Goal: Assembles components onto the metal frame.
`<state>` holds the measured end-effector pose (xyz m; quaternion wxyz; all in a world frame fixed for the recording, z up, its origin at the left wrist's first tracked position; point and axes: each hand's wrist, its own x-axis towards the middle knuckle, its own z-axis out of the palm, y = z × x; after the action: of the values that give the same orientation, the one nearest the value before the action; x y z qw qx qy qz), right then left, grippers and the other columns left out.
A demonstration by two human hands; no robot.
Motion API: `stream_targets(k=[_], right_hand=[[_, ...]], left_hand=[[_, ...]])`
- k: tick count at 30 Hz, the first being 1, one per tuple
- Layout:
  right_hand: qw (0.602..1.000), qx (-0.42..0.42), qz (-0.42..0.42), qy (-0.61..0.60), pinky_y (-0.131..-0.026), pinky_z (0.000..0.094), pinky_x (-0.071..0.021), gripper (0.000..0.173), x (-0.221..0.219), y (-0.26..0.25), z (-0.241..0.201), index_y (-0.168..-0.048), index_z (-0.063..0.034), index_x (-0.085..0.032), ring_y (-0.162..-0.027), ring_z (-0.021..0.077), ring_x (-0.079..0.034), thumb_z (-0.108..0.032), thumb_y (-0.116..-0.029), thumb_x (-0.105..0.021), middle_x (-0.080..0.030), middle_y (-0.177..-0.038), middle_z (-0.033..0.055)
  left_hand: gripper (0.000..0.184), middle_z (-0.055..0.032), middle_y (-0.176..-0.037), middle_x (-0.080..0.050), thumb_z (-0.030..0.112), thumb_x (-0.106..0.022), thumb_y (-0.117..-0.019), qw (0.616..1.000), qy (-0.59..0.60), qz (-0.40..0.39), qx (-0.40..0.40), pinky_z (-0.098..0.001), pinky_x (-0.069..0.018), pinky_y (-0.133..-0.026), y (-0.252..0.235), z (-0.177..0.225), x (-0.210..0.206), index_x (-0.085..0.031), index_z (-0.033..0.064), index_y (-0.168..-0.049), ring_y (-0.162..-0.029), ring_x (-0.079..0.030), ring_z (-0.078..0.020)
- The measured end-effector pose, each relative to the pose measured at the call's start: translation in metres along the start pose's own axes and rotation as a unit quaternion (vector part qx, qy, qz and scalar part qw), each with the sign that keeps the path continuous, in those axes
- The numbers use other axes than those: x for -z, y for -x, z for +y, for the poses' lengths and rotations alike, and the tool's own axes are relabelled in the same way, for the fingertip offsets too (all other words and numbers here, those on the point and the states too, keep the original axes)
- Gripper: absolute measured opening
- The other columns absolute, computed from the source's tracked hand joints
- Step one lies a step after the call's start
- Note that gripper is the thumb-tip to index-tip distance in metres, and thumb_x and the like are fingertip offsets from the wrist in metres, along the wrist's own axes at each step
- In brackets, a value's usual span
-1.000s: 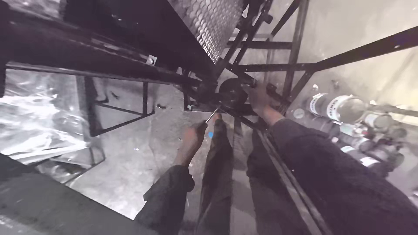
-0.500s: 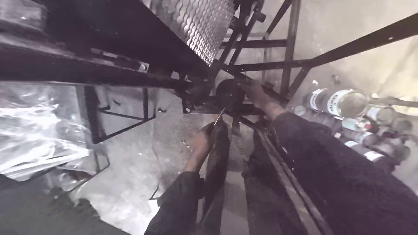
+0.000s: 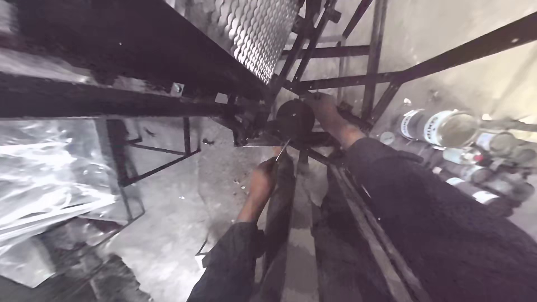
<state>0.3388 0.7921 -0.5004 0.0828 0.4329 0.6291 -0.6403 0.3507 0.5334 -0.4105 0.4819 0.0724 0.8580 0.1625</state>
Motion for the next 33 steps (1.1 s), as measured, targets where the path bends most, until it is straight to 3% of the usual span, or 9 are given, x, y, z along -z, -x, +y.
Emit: stream_targets(k=[3,8,11,14,18,24,26,29,33], right_hand=[[0.999,0.015,-0.028,0.005,-0.081,0.0338,-0.0562,0.020,0.003,0.003,0.000,-0.108,-0.0048,-0.074,-0.083,0.0110,-0.066,-0.017,-0.0921,-0.076,-0.072,-0.095,0.0059],[0.998,0.054,-0.024,0.019,-0.081,0.0364,-0.0568,0.018,-0.003,-0.001,0.007,-0.105,-0.0061,-0.075,-0.084,0.0126,-0.068,-0.019,-0.0931,-0.075,-0.073,-0.095,0.0066],[0.997,0.060,-0.004,0.038,-0.078,0.0364,-0.0556,0.019,-0.006,0.002,0.004,-0.105,-0.0052,-0.075,-0.080,0.0127,-0.066,-0.021,-0.0934,-0.075,-0.072,-0.091,0.0063],[0.997,0.045,-0.010,0.059,-0.085,0.0373,-0.0566,0.021,-0.004,0.001,-0.002,-0.108,-0.0065,-0.076,-0.089,0.0139,-0.070,-0.022,-0.0936,-0.075,-0.075,-0.099,0.0074],[0.996,0.013,-0.016,0.092,-0.090,0.0428,-0.0544,0.022,-0.002,0.001,-0.009,-0.110,-0.0074,-0.075,-0.095,0.0192,-0.069,-0.022,-0.0947,-0.074,-0.073,-0.103,0.0100],[0.997,0.018,-0.022,0.068,-0.087,0.0424,-0.0569,0.024,-0.002,-0.006,0.003,-0.109,-0.0084,-0.075,-0.091,0.0166,-0.070,-0.026,-0.0920,-0.077,-0.075,-0.100,0.0075],[0.997,0.015,-0.024,0.074,-0.089,0.0432,-0.0559,0.023,-0.002,-0.006,-0.001,-0.110,-0.0081,-0.076,-0.095,0.0177,-0.070,-0.022,-0.0930,-0.075,-0.075,-0.103,0.0084],[0.997,0.020,-0.031,0.072,-0.088,0.0378,-0.0558,0.020,-0.001,-0.001,-0.005,-0.111,-0.0086,-0.075,-0.093,0.0136,-0.069,-0.020,-0.0943,-0.073,-0.074,-0.102,0.0063],[0.998,-0.001,-0.030,0.055,-0.080,0.0404,-0.0558,0.032,0.006,0.004,-0.008,-0.110,-0.0063,-0.073,-0.085,0.0151,-0.067,-0.035,-0.0952,-0.073,-0.072,-0.096,0.0077]], left_hand=[[0.037,-0.0154,-0.110,-0.071,0.026,-0.050,-0.1081,1.000,0.018,0.013,-0.006,-0.0409,-0.0544,-0.091,0.000,-0.002,-0.002,-0.064,0.0035,-0.133,-0.095,-0.068,-0.0219],[0.034,-0.0131,-0.102,-0.070,0.023,-0.051,-0.1081,0.999,0.024,0.032,-0.018,-0.0361,-0.0550,-0.082,-0.004,-0.011,-0.003,-0.065,0.0022,-0.131,-0.085,-0.066,-0.0178],[0.037,-0.0144,-0.108,-0.071,0.027,-0.050,-0.1086,1.000,0.002,0.020,-0.010,-0.0413,-0.0560,-0.086,-0.002,-0.009,0.000,-0.063,0.0052,-0.135,-0.090,-0.069,-0.0219],[0.037,-0.0142,-0.111,-0.072,0.027,-0.050,-0.1084,1.000,-0.006,0.009,0.007,-0.0430,-0.0556,-0.090,-0.001,-0.001,0.002,-0.064,0.0078,-0.137,-0.095,-0.070,-0.0228],[0.036,-0.0112,-0.105,-0.072,0.031,-0.049,-0.1088,1.000,-0.004,-0.003,0.026,-0.0436,-0.0554,-0.086,-0.002,0.002,0.002,-0.065,0.0110,-0.135,-0.089,-0.068,-0.0210],[0.036,-0.0122,-0.109,-0.073,0.031,-0.049,-0.1082,1.000,-0.010,0.007,0.008,-0.0462,-0.0556,-0.089,0.005,-0.002,0.006,-0.067,0.0114,-0.133,-0.094,-0.070,-0.0233],[0.034,-0.0140,-0.106,-0.073,0.026,-0.051,-0.1071,0.998,0.000,0.040,-0.040,-0.0450,-0.0561,-0.088,0.010,-0.005,0.010,-0.069,0.0062,-0.127,-0.093,-0.070,-0.0240],[0.034,-0.0161,-0.111,-0.072,0.025,-0.052,-0.1069,0.993,-0.008,0.100,-0.065,-0.0472,-0.0557,-0.093,0.015,-0.002,0.022,-0.068,0.0046,-0.130,-0.099,-0.071,-0.0276],[0.036,-0.0169,-0.119,-0.071,0.026,-0.053,-0.1063,0.990,-0.085,0.105,-0.027,-0.0525,-0.0542,-0.096,0.007,0.022,0.045,-0.063,0.0083,-0.136,-0.106,-0.070,-0.0328]])
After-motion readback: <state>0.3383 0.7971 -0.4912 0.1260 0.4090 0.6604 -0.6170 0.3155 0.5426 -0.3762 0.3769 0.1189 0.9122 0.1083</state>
